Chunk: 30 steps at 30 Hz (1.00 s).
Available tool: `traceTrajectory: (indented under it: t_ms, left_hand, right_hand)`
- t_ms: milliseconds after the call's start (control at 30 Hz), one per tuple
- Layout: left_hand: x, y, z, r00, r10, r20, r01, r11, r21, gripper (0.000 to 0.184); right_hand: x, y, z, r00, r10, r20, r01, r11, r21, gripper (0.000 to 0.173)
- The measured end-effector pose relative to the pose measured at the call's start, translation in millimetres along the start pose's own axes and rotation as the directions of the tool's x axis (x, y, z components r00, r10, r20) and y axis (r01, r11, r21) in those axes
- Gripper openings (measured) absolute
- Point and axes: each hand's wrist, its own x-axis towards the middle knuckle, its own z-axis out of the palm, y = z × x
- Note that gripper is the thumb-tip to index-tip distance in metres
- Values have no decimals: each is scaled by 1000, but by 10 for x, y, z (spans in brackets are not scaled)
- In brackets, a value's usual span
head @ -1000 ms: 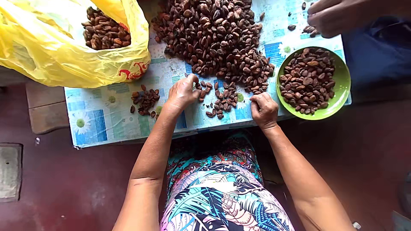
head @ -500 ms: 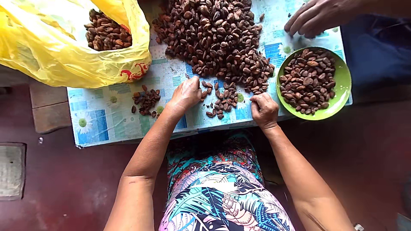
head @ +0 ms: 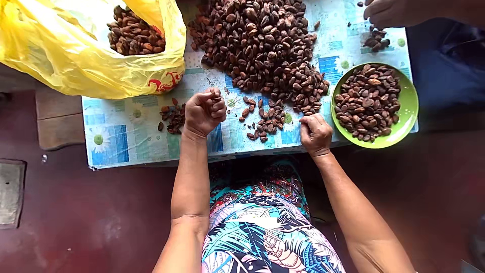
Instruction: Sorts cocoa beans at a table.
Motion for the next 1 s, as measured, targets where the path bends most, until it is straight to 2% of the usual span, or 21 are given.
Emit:
traceTrajectory:
  t_ms: [67, 133, 233, 333, 400, 467, 500, 533, 567, 600, 667, 733, 800, 900, 967, 1000]
  left_hand:
    - [16, -53, -47, 989, 38, 141, -17, 989, -150, 33]
    - [76, -59, -32, 981, 56, 184, -20, 981, -192, 39]
    - [187, -35, 16, 987, 26, 156, 6, 979, -202, 56]
    - [239, -17, 40, 992, -96, 83, 115, 952, -284, 54]
    - [209, -4, 115, 984, -174, -46, 164, 971, -177, 53]
    - [169, -11, 239, 965, -154, -211, 198, 959, 203, 41]
    - [153, -38, 304, 958, -71, -279, 190, 882, 430, 32]
    - [141, -78, 348, 953, 42, -299, 173, 736, 654, 24]
    - [134, -110, 361, 957, 132, -260, 156, 519, 840, 24]
    - [122, -117, 381, 966, 156, -205, 150, 307, 940, 29]
    - [64, -211, 474, 978, 161, -132, 127, 38, 991, 33]
    - [-25, -368, 605, 974, 197, -108, 139, -155, 978, 36]
    - [-81, -538, 707, 969, 215, -118, 183, -315, 931, 38]
    - [-59, -701, 743, 961, 250, -114, 220, -451, 865, 35]
    - [3, -693, 679, 955, 287, -72, 205, -469, 859, 29]
    - [31, -633, 626, 956, 286, -63, 186, -427, 885, 28]
  right_hand:
    - [-4, 9, 0, 1000, -2, 2, 2, 1000, -2, 22]
    - [-5, 15, 7, 1000, -1, 6, 1, 1000, -7, 22]
    - [-5, 7, 7, 1000, 0, 0, 0, 1000, -9, 22]
    - [-5, 7, 4, 1000, 4, 0, -4, 1000, -15, 22]
    - [-9, 10, 9, 1000, 2, 0, -2, 1000, -13, 22]
    - [-8, 14, 7, 1000, -1, -1, 1, 1000, -8, 22]
    - [-7, 13, 9, 1000, -1, -3, 1, 1000, -5, 22]
    - [-10, 9, 8, 1000, -1, -5, 1, 1000, -1, 22]
    - [-8, 3, 4, 1000, -1, -7, 1, 1000, -2, 22]
    - [-5, -1, 2, 1000, -1, -8, 1, 1000, -5, 22]
    - [-6, -6, 2, 1000, 1, -8, -1, 1000, -8, 22]
    - [-13, -4, 9, 1000, 2, -15, -2, 1000, -12, 22]
    - [-8, -12, 9, 1000, -1, -21, 0, 1000, -9, 22]
    - [-1, -23, 7, 1000, 1, -24, -1, 1000, -5, 22]
    - [-3, -25, 10, 1000, 2, -27, -2, 1000, -1, 21]
    - [-2, -28, 5, 1000, 5, -23, -5, 1000, 1, 21]
